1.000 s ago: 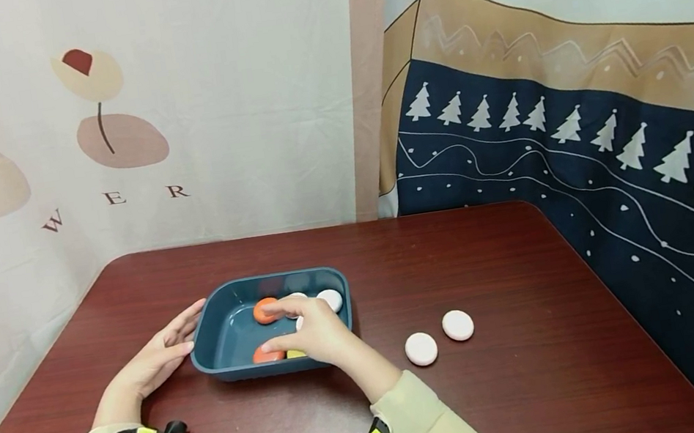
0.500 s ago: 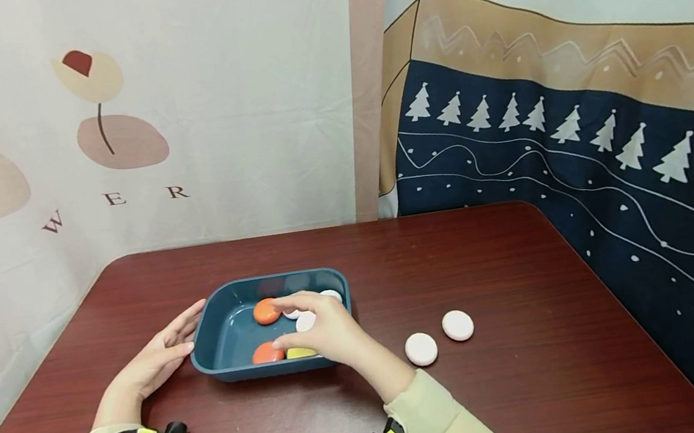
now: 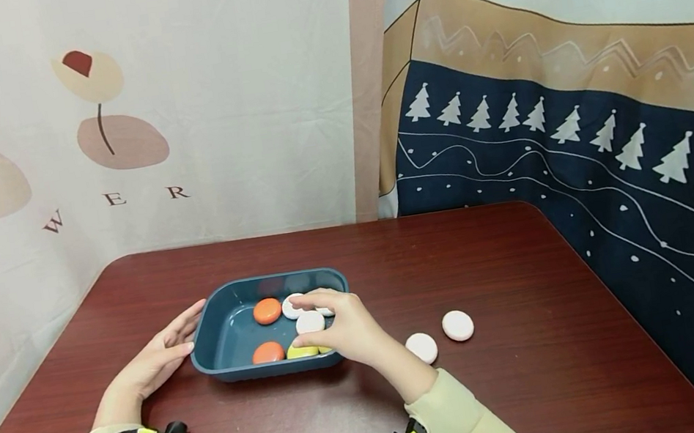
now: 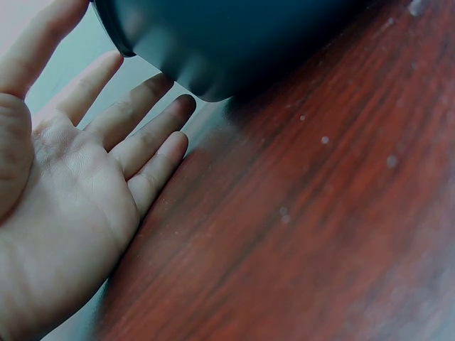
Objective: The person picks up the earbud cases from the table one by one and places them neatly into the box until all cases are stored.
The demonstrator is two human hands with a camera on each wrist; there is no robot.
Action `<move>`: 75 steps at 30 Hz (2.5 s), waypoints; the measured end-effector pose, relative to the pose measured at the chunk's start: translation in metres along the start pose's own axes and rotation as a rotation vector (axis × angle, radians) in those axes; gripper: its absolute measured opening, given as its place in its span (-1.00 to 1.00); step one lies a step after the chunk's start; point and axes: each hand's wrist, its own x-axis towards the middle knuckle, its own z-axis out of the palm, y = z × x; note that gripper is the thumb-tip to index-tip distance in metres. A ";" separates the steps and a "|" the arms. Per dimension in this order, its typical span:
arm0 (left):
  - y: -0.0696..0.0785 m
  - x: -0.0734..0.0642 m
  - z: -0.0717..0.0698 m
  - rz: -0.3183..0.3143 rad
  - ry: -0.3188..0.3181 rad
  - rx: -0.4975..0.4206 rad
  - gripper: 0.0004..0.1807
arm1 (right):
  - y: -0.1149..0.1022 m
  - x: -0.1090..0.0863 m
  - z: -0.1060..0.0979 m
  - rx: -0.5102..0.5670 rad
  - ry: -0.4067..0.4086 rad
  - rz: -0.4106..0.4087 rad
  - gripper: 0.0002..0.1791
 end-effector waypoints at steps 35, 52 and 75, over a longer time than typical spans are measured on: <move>0.000 0.000 -0.001 0.001 -0.005 -0.003 -0.25 | -0.006 -0.041 -0.056 -0.113 0.014 0.049 -0.38; 0.003 0.000 0.000 0.001 -0.014 -0.004 -0.25 | 0.038 -0.064 -0.093 -0.206 -0.019 0.058 -0.35; 0.001 0.000 -0.001 0.001 -0.017 -0.013 -0.25 | 0.066 -0.082 -0.122 -0.158 -0.228 0.030 -0.38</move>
